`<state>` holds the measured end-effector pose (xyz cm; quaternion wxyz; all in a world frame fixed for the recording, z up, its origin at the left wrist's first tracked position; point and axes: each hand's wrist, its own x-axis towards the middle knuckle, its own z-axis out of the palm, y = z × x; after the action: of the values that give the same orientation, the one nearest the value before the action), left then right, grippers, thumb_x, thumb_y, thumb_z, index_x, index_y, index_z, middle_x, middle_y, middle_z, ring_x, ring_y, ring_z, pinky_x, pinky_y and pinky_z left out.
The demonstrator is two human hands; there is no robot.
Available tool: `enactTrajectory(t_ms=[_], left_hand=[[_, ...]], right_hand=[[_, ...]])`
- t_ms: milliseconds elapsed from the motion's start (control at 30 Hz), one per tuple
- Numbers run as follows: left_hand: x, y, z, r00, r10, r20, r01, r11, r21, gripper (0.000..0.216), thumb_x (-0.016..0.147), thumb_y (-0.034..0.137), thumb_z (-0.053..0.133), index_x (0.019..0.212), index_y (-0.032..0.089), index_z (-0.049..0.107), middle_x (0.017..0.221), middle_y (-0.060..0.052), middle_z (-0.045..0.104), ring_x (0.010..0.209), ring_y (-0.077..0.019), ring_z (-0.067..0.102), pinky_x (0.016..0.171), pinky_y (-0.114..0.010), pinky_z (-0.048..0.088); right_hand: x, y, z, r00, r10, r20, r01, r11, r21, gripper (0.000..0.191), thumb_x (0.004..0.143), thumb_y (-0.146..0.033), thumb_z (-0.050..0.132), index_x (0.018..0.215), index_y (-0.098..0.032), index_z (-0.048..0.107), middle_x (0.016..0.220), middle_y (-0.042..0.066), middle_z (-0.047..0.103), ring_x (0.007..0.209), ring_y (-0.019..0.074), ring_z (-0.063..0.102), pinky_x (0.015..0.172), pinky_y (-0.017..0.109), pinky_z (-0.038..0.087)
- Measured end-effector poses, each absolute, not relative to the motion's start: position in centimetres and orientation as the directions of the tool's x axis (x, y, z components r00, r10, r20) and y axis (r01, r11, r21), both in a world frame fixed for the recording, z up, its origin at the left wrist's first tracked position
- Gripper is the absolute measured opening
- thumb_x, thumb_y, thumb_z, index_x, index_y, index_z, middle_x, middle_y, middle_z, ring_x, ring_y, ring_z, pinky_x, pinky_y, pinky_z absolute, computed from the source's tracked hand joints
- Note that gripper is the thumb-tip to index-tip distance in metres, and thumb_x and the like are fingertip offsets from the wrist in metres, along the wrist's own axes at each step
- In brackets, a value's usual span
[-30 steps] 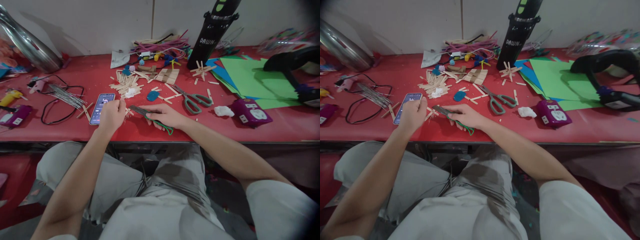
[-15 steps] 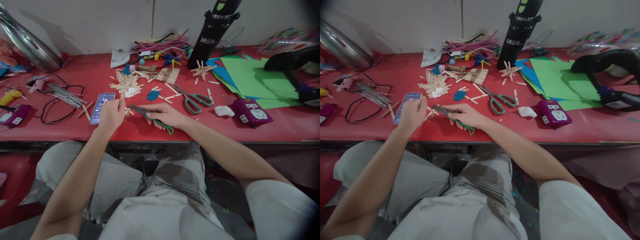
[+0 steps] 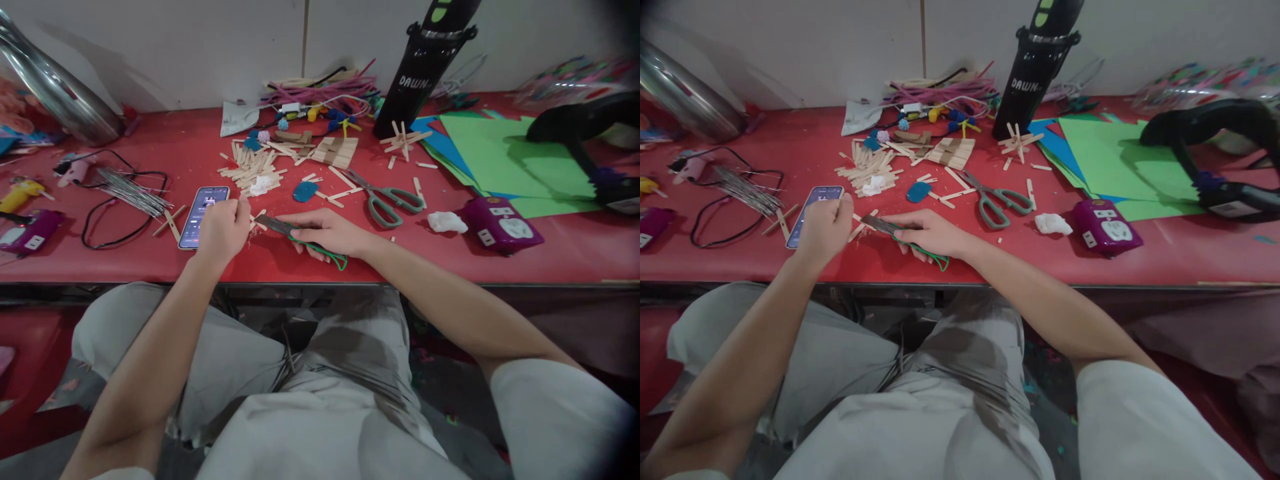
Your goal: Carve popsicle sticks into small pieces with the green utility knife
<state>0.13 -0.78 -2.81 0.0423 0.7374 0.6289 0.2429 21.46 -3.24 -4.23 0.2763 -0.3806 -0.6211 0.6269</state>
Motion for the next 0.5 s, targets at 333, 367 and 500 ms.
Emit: enactTrajectory(t_ms=[333, 367, 500], left_hand=[[-0.02, -0.70, -3.00, 0.086, 0.951, 0.297, 0.910, -0.197, 0.366, 0.046, 0.097, 0.034, 0.038, 0.054, 0.023, 0.026, 0.054, 0.002, 0.029, 0.054, -0.0139, 0.028, 0.061, -0.036, 0.019], [-0.01, -0.73, -2.97, 0.083, 0.952, 0.295, 0.909, -0.194, 0.368, 0.046, 0.097, 0.034, 0.038, 0.054, 0.023, 0.027, 0.054, 0.001, 0.030, 0.055, -0.0142, 0.029, 0.061, -0.035, 0.019], [0.03, -0.79, -2.90, 0.080, 0.953, 0.291, 0.911, -0.189, 0.366, 0.046, 0.098, 0.034, 0.039, 0.053, 0.022, 0.030, 0.054, 0.001, 0.032, 0.057, -0.0148, 0.032, 0.062, -0.035, 0.021]], right_hand=[[21.39, -3.21, -4.24, -0.554, 0.821, -0.136, 0.108, -0.091, -0.990, 0.052, 0.094, -0.008, 0.047, 0.146, -0.014, 0.048, 0.064, -0.004, 0.062, 0.039, 0.0045, 0.048, 0.036, 0.016, 0.041], [21.39, -3.22, -4.21, -0.547, 0.826, -0.135, 0.110, -0.090, -0.990, 0.052, 0.094, -0.008, 0.047, 0.146, -0.014, 0.048, 0.064, -0.004, 0.062, 0.039, 0.0046, 0.048, 0.036, 0.016, 0.041], [21.36, -3.24, -4.08, -0.555, 0.817, -0.156, 0.138, -0.095, -0.986, 0.052, 0.094, -0.008, 0.047, 0.146, -0.014, 0.048, 0.063, -0.005, 0.061, 0.038, 0.0050, 0.047, 0.036, 0.016, 0.042]])
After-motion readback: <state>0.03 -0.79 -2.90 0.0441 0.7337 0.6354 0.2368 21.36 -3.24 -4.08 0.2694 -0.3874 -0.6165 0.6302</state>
